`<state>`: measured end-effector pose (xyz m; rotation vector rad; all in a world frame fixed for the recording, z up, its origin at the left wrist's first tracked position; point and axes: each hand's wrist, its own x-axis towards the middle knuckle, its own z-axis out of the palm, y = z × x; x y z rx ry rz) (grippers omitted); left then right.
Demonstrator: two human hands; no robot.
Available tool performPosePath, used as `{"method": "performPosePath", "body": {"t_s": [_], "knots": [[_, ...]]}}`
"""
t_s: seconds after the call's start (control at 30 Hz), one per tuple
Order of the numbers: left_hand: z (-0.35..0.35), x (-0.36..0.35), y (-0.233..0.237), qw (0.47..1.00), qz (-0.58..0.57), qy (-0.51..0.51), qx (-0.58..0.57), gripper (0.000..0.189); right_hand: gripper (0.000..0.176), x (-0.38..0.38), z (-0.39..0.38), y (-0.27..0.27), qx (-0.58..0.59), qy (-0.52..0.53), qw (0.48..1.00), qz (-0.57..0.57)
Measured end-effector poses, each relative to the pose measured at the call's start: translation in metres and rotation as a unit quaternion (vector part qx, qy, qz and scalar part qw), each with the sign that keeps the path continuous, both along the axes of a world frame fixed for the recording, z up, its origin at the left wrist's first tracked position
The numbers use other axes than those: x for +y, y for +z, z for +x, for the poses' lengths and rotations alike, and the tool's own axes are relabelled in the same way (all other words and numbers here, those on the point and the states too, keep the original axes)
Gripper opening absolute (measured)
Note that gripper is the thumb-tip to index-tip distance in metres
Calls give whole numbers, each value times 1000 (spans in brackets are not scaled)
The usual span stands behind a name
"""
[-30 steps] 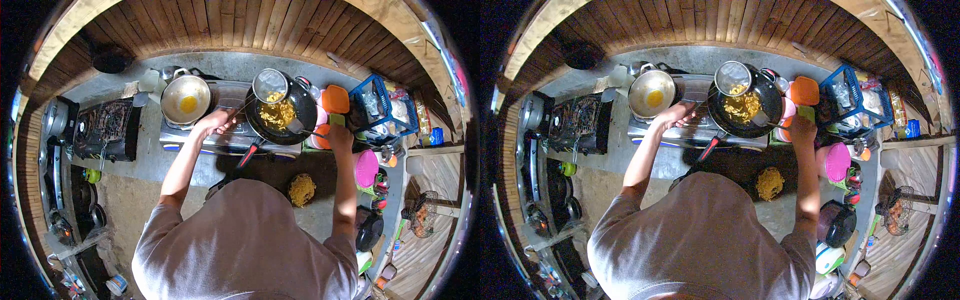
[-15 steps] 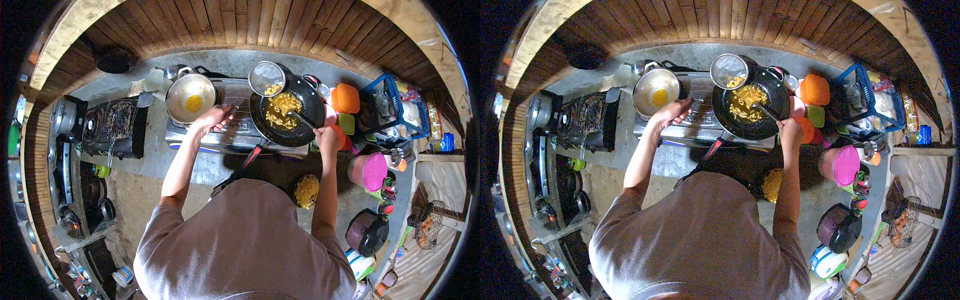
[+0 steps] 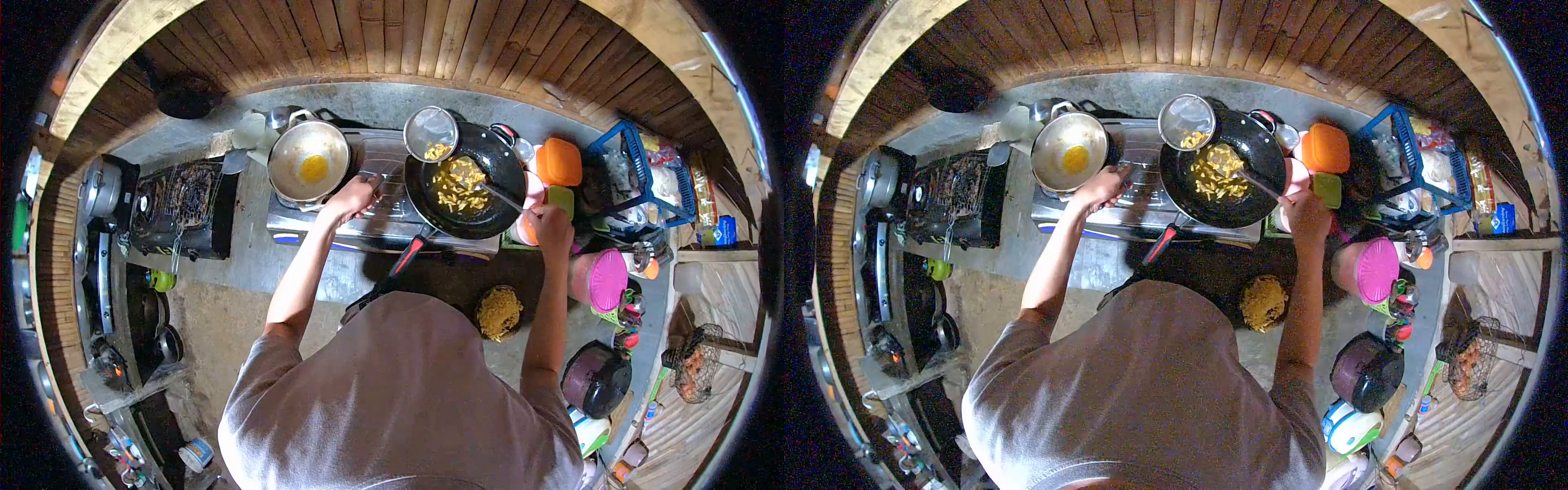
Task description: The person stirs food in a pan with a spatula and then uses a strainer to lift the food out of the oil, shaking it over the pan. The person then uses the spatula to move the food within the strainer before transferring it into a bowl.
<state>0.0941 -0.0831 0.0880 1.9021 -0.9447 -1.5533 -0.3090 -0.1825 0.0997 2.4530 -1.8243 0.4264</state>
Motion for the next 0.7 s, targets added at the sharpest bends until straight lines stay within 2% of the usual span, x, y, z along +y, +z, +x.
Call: {"method": "performPosePath", "body": {"t_s": [0.03, 0.13, 0.17, 0.23, 0.27, 0.3, 0.33, 0.4, 0.43, 0.5, 0.6, 0.63, 0.7], "knots": [[-3, 1, -4, 1000, -12, 0, -9, 49, 30, 2, -3, 6, 72, -5, 997, -40], [-15, 0, -19, 999, -22, -3, 30, 48, 29, 2, -3, 33, 61, -28, 998, 6], [-19, 2, -23, 998, -12, -13, 68, 47, 27, 9, -1, 37, 91, -7, 994, -65], [-29, 6, -34, 986, 20, -6, 163, 41, 26, 23, 23, 53, 112, -43, 991, -59], [-32, 7, -45, 986, 18, -9, 166, 41, 25, 31, 36, 58, 131, -77, 987, -49], [-33, 6, -54, 973, 29, -25, 227, 40, 25, 41, 47, 51, 142, -49, 982, -117], [-34, 7, -58, 956, 41, -41, 287, 38, 20, 37, 44, 25, 165, -33, 979, -114], [-42, 12, -50, 957, 43, -36, 285, 36, 13, 49, 48, 7, 103, 33, 973, -203], [-44, 14, -54, 958, 43, -26, 284, 39, 13, 55, 47, 4, 103, 40, 972, -208], [-41, 18, -58, 960, 29, -21, 276, 42, 10, 64, 44, 3, 28, 30, 967, -250], [-38, 21, -66, 959, 42, -9, 279, 42, 6, 73, 43, 0, 9, 17, 953, -303], [-37, 22, -68, 961, 39, -10, 272, 42, 6, 73, 42, -6, 10, 11, 953, -302], [-41, 25, -66, 973, 27, -21, 230, 43, 9, 76, 42, -21, 34, -3, 974, -224]]}}
